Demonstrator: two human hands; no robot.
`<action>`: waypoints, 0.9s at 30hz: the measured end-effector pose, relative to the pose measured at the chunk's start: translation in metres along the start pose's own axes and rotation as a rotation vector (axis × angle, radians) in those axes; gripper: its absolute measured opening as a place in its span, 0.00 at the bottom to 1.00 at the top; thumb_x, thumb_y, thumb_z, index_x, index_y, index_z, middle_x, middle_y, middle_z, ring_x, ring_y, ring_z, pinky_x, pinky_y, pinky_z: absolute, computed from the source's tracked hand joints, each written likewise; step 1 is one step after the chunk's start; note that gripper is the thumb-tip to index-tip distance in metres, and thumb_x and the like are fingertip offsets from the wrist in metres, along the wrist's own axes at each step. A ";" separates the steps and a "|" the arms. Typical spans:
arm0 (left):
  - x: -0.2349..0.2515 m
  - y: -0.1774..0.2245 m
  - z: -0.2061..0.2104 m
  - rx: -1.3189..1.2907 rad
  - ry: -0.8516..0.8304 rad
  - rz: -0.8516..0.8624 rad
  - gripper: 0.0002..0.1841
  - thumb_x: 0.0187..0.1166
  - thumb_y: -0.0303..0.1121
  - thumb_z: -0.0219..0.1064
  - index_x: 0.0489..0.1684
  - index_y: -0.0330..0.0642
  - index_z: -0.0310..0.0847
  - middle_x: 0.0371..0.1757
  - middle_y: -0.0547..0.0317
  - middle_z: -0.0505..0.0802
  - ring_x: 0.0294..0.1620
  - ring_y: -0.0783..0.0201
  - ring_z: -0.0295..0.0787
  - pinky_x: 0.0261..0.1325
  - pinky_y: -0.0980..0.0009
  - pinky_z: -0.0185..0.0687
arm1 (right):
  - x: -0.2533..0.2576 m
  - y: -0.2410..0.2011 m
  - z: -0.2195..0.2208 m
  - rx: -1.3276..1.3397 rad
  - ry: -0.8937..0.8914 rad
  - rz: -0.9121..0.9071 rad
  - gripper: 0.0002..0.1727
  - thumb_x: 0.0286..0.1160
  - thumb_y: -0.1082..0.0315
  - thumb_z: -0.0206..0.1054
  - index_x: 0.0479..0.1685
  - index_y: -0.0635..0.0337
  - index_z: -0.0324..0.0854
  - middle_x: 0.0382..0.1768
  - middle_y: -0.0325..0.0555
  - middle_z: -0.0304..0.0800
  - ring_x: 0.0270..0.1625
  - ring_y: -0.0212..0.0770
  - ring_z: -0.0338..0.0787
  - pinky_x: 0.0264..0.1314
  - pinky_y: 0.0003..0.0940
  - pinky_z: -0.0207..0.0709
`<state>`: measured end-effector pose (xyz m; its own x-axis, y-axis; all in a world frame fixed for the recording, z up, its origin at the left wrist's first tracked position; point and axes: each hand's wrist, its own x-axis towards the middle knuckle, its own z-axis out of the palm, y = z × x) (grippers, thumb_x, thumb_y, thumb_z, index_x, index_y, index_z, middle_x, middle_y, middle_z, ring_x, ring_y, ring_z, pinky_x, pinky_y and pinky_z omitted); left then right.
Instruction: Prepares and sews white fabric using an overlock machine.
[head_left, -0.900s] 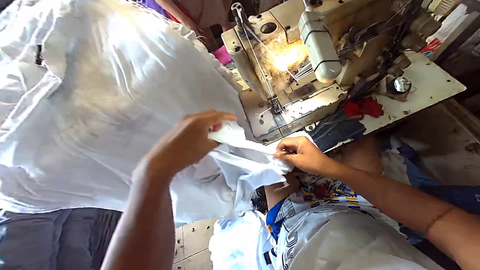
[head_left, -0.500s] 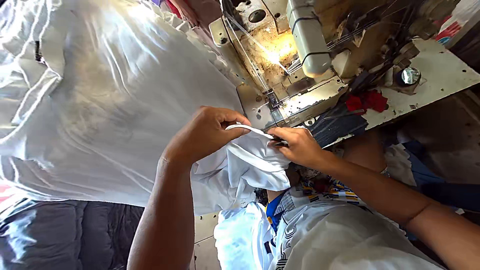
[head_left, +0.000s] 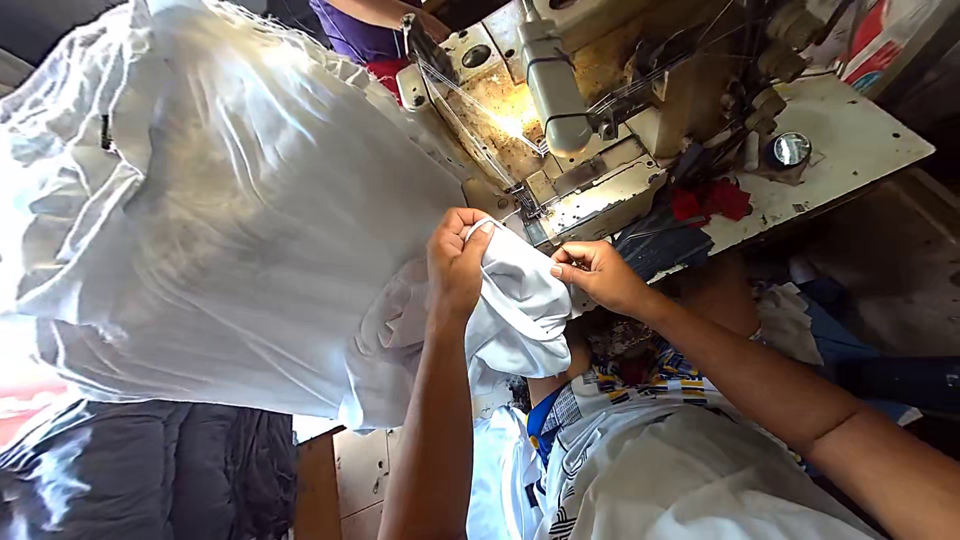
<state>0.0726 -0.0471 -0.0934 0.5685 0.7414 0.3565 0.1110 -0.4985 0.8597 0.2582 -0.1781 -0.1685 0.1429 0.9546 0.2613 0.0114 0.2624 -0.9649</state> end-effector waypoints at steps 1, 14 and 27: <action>0.004 -0.003 0.004 0.052 0.028 0.014 0.06 0.87 0.29 0.59 0.53 0.40 0.80 0.36 0.61 0.91 0.35 0.69 0.89 0.39 0.71 0.87 | -0.001 -0.001 -0.001 -0.013 -0.001 -0.001 0.07 0.83 0.70 0.67 0.39 0.64 0.85 0.28 0.46 0.85 0.25 0.36 0.81 0.25 0.31 0.75; 0.046 -0.026 0.015 0.568 0.012 0.058 0.08 0.74 0.39 0.76 0.43 0.47 0.93 0.51 0.59 0.94 0.54 0.67 0.92 0.62 0.61 0.88 | -0.006 -0.003 -0.009 0.084 0.105 0.090 0.14 0.74 0.78 0.68 0.56 0.60 0.80 0.18 0.44 0.76 0.18 0.34 0.73 0.23 0.28 0.72; 0.085 -0.055 0.024 0.337 0.109 0.087 0.27 0.70 0.35 0.76 0.66 0.29 0.77 0.58 0.55 0.88 0.63 0.78 0.81 0.72 0.78 0.72 | 0.020 -0.012 -0.004 0.103 0.256 0.025 0.16 0.71 0.81 0.67 0.56 0.64 0.90 0.21 0.41 0.80 0.18 0.29 0.71 0.20 0.23 0.67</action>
<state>0.1346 0.0330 -0.1193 0.4995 0.7242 0.4755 0.3391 -0.6685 0.6619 0.2652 -0.1628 -0.1514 0.3871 0.8978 0.2100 -0.0936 0.2649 -0.9597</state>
